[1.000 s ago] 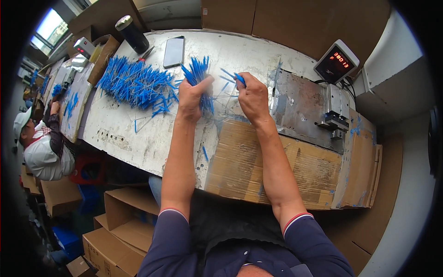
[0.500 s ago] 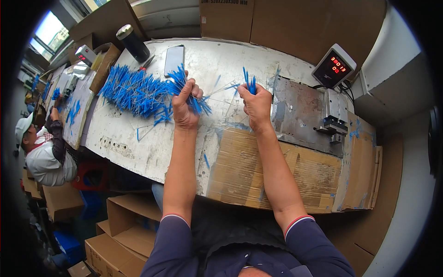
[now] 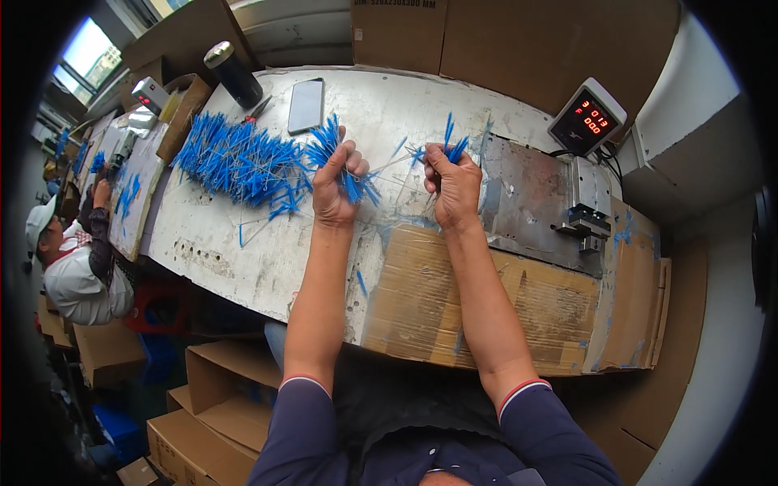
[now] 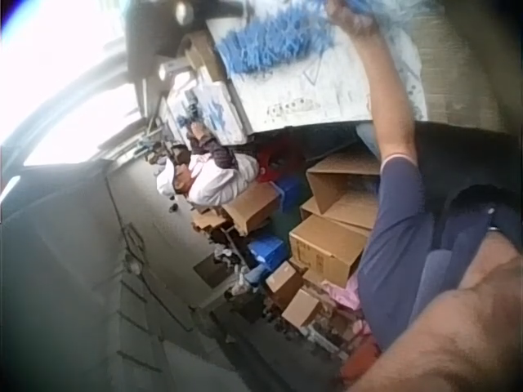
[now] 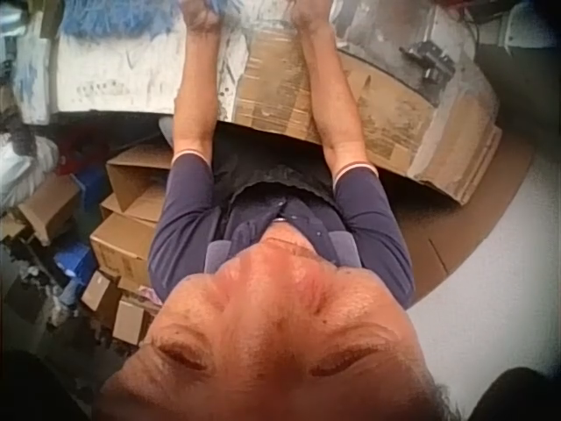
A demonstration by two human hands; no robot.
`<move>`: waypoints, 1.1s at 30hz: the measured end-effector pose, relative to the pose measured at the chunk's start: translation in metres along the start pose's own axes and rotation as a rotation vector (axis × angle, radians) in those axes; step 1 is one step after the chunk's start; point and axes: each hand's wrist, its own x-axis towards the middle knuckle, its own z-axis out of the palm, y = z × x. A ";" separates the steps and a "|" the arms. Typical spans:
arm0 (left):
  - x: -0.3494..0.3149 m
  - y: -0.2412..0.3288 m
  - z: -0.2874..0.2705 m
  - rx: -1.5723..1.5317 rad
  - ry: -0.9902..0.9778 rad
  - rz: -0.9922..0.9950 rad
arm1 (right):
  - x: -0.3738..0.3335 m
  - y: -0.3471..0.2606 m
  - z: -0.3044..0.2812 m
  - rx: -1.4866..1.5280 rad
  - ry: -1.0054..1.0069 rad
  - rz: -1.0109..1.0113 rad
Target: The recorder is bundling blue plastic bristles and using a machine to secure them into metal bases for brush manufacturing.
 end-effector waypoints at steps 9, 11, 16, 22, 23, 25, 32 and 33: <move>0.001 0.008 -0.008 -0.063 0.046 0.055 | 0.011 -0.018 -0.011 -0.017 0.216 -0.422; 0.001 0.009 -0.008 -0.057 0.040 0.059 | 0.007 -0.017 -0.005 -0.054 0.210 -0.438; 0.000 0.012 -0.003 -0.015 0.037 0.061 | -0.004 -0.016 -0.001 -0.210 0.116 -0.471; -0.003 0.011 0.007 0.259 0.031 0.036 | -0.015 -0.007 0.014 -1.025 -0.121 -0.746; -0.003 0.011 0.008 0.265 0.024 0.041 | -0.015 -0.003 0.013 -1.050 -0.121 -0.683; -0.002 0.011 0.009 0.271 0.019 0.051 | -0.010 0.002 0.006 -1.110 -0.049 -0.611; -0.005 0.016 0.015 0.342 0.017 0.074 | -0.011 0.001 0.009 -1.335 -0.111 -0.845; -0.005 0.015 0.016 0.374 0.020 0.073 | -0.010 0.002 0.007 -1.336 -0.111 -0.844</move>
